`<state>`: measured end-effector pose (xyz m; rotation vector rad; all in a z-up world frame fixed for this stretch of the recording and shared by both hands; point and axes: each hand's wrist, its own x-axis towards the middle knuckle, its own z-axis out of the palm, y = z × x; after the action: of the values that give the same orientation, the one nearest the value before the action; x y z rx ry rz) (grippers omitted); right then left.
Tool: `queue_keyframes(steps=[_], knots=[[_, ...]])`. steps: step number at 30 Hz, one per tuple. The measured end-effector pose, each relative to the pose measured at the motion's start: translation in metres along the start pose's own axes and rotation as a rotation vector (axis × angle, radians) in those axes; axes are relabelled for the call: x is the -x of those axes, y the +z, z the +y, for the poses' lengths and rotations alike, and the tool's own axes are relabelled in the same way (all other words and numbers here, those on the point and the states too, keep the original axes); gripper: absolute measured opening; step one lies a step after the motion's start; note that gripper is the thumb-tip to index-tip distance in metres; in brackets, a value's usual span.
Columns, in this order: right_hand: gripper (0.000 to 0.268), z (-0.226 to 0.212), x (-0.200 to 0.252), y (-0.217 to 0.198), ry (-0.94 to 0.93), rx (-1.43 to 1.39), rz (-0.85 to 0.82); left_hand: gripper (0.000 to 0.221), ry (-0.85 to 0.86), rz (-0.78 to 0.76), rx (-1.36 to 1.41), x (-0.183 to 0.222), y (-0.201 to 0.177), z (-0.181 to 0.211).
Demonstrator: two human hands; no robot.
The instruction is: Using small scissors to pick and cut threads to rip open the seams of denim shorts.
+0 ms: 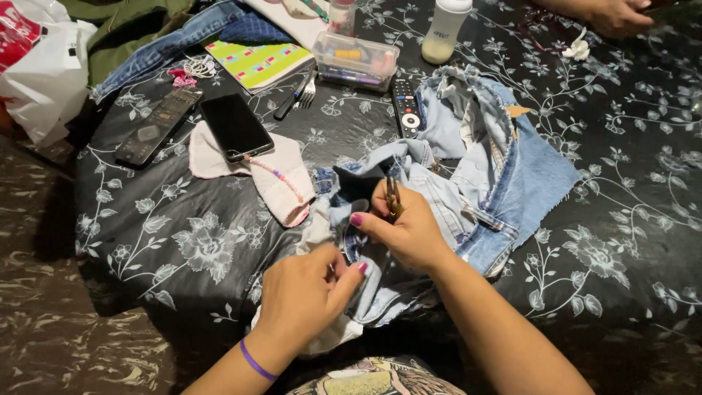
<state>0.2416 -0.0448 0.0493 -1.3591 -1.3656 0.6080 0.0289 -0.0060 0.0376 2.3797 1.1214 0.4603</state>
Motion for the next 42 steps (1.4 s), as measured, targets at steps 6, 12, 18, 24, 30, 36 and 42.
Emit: queue_keyframes(steps=[6, 12, 18, 24, 30, 36, 42], knots=[[0.043, -0.017, -0.017, 0.006, -0.179, 0.336, 0.038, 0.040, -0.102, -0.158, -0.053, -0.011, 0.002, 0.008], [0.037, -0.006, -0.047, 0.010, -0.195, 0.299, 0.003, 0.032, -0.170, -0.175, -0.034, -0.023, 0.006, 0.005], [0.036, 0.011, -0.053, 0.011, -0.067, 0.008, 0.012, 0.037, -0.212, -0.294, -0.058, -0.031, -0.008, 0.011], [0.032, -0.034, 0.009, -0.014, -0.019, 0.087, 0.258, 0.036, -0.095, -0.296, 0.018, -0.030, -0.011, 0.005], [0.041, -0.008, 0.063, -0.012, 0.505, 0.382, 0.298, 0.029, -0.112, -0.251, 0.057, -0.031, -0.003, 0.004], [0.041, -0.008, 0.078, 0.016, 0.328, 0.300, 0.213, 0.029, -0.110, -0.115, 0.298, -0.022, 0.005, 0.008], [0.036, -0.007, 0.077, 0.018, 0.139, -0.210, 0.268, 0.020, -0.079, 0.098, 1.003, -0.014, 0.028, -0.004]])
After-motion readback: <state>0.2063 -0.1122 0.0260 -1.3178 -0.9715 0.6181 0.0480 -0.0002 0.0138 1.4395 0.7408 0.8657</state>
